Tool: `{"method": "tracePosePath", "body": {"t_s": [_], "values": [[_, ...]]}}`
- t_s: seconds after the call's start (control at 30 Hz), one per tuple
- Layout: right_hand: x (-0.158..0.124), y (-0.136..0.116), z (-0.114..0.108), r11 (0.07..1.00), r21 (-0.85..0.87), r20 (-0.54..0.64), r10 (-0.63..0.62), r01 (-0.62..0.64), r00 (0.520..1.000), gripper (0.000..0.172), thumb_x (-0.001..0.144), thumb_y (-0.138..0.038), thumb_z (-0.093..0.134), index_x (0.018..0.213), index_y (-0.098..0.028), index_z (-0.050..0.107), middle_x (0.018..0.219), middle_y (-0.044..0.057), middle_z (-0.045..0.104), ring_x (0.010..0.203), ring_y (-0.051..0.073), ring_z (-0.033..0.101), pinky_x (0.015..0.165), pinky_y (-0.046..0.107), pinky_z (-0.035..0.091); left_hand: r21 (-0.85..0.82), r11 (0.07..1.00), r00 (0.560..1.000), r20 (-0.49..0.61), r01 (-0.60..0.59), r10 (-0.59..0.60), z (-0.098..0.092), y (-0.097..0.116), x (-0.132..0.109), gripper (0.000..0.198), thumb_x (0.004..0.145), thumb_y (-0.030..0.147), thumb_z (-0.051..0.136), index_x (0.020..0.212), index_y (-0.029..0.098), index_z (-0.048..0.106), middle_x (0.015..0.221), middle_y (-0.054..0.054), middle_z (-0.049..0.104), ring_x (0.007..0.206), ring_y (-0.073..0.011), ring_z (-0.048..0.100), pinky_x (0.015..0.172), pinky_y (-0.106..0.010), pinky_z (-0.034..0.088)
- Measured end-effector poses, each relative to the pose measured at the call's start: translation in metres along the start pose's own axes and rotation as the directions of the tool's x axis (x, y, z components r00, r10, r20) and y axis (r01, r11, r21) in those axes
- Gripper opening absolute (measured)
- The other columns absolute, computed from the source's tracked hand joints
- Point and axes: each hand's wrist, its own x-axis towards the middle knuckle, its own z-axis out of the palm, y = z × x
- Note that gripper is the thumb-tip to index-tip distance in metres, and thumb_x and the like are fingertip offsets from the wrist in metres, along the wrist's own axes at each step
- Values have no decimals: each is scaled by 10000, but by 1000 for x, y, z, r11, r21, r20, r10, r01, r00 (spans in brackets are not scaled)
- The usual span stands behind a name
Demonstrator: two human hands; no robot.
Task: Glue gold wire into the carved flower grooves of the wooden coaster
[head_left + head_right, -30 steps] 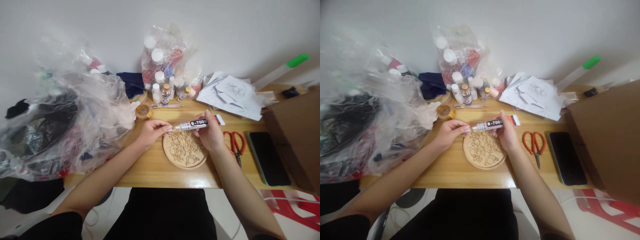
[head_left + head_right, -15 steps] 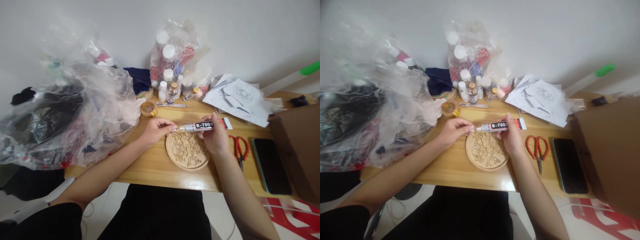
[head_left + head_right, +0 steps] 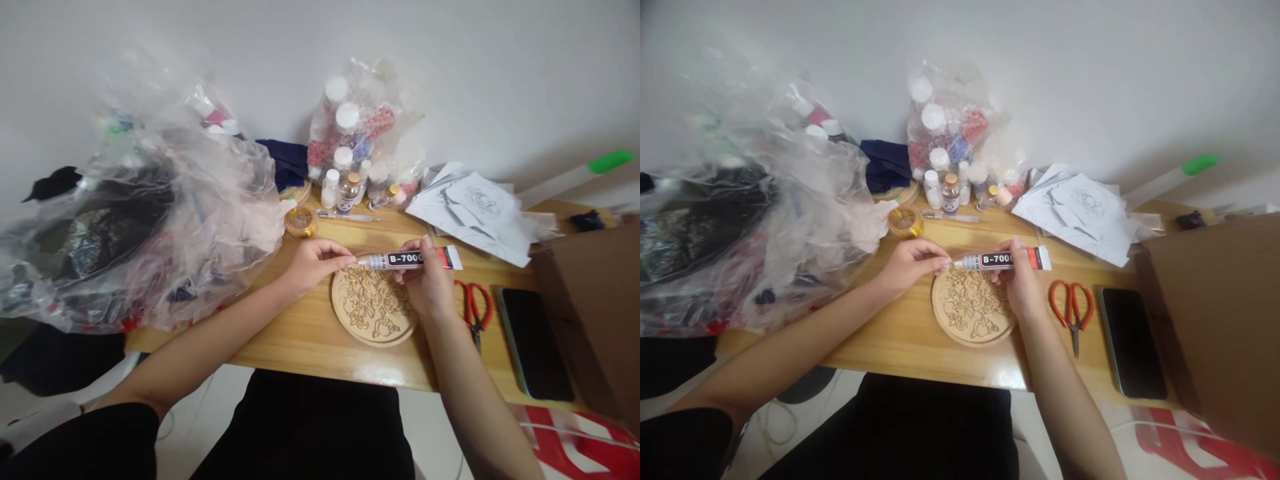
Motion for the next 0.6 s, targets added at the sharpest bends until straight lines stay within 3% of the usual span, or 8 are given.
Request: {"method": "tracePosePath", "body": {"t_s": [0.6], "values": [[0, 0, 3, 999, 14, 39, 36, -37, 999, 435, 671, -609, 655, 674, -190, 535, 401, -59, 512, 345, 72, 464, 345, 175, 325, 57, 998, 999, -13, -28, 29, -1, -2, 1, 258, 611, 346, 771, 702, 132, 658, 598, 2, 636, 524, -82, 550, 539, -217, 465]]}}
